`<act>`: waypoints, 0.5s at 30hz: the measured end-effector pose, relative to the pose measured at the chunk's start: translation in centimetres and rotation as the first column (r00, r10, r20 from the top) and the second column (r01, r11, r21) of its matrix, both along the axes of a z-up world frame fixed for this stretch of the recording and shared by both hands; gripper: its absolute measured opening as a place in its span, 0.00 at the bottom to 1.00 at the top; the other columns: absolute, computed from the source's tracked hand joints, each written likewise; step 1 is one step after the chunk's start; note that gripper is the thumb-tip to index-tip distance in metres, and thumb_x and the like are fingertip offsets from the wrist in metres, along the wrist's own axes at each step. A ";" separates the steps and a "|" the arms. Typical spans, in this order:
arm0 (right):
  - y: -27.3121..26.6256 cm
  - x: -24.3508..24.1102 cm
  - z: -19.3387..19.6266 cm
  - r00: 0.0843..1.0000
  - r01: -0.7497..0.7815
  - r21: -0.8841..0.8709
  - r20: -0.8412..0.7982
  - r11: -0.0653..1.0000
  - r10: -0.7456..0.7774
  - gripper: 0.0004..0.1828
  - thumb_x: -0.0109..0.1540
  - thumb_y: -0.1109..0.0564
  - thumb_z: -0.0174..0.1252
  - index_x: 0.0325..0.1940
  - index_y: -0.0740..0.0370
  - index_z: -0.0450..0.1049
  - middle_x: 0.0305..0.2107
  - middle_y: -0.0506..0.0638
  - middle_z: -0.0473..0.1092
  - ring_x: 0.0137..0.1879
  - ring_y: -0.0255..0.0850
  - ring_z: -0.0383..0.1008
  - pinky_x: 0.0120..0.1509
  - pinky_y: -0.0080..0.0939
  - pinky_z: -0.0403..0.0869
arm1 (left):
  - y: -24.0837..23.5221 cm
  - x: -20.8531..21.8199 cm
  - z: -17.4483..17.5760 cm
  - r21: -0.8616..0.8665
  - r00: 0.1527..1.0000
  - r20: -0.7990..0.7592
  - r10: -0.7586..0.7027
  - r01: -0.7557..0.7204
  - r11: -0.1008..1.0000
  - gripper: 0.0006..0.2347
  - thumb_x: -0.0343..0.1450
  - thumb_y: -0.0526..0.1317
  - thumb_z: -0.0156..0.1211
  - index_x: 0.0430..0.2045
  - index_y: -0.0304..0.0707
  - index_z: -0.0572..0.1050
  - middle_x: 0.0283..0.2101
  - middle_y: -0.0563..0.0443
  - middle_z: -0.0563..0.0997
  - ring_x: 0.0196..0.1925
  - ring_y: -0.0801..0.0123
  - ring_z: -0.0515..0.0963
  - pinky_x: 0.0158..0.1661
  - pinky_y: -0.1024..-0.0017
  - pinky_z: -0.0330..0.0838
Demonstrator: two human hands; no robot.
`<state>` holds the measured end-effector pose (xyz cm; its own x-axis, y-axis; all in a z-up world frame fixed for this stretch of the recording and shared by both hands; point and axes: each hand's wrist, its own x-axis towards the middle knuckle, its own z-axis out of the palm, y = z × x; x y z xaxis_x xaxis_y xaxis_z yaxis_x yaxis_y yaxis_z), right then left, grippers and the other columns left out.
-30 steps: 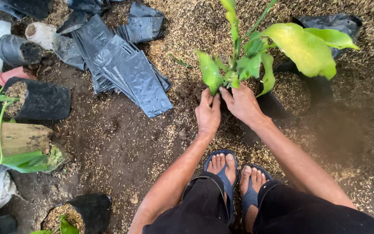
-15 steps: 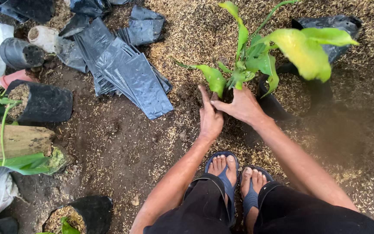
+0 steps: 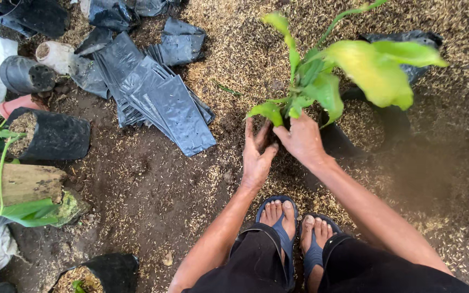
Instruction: The person removes a small plant from a black plastic nursery bag, places it into a new black plastic bag, and fills the bag with soil from a large pile. The person repeats this process with multiple plants, packing soil around each one.
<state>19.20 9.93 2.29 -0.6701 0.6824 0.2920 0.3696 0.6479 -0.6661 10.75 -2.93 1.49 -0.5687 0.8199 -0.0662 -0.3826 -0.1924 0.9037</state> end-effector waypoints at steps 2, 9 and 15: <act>0.8 0.4 2.4 0.991 -0.015 0.002 0.134 1.000 0.014 0.21 0.57 0.51 0.66 0.43 0.74 0.74 0.32 0.65 0.73 0.36 0.58 0.77 0.42 0.54 0.77 | -0.5 -0.2 1.5 0.013 0.998 -0.033 0.060 -0.060 0.998 0.39 0.70 0.31 0.55 0.76 0.37 0.39 0.76 0.32 0.57 0.72 0.53 0.67 0.67 0.61 0.66; 3.9 3.3 14.2 0.973 -0.155 0.074 0.183 0.985 0.139 0.17 0.63 0.49 0.63 0.41 0.69 0.78 0.28 0.59 0.73 0.26 0.43 0.73 0.30 0.45 0.76 | -1.3 -3.8 5.4 -0.049 0.913 -0.156 0.377 -0.389 0.920 0.26 0.73 0.42 0.55 0.66 0.32 0.59 0.66 0.31 0.72 0.47 0.61 0.83 0.41 0.68 0.79; 3.9 5.3 28.6 0.962 -0.102 0.020 0.255 0.995 0.093 0.13 0.67 0.53 0.57 0.45 0.66 0.78 0.25 0.54 0.74 0.28 0.40 0.75 0.30 0.45 0.74 | 0.1 -4.6 6.8 -0.158 0.916 -0.157 0.369 -0.392 0.906 0.29 0.71 0.48 0.58 0.64 0.30 0.64 0.66 0.29 0.72 0.55 0.56 0.78 0.47 0.63 0.78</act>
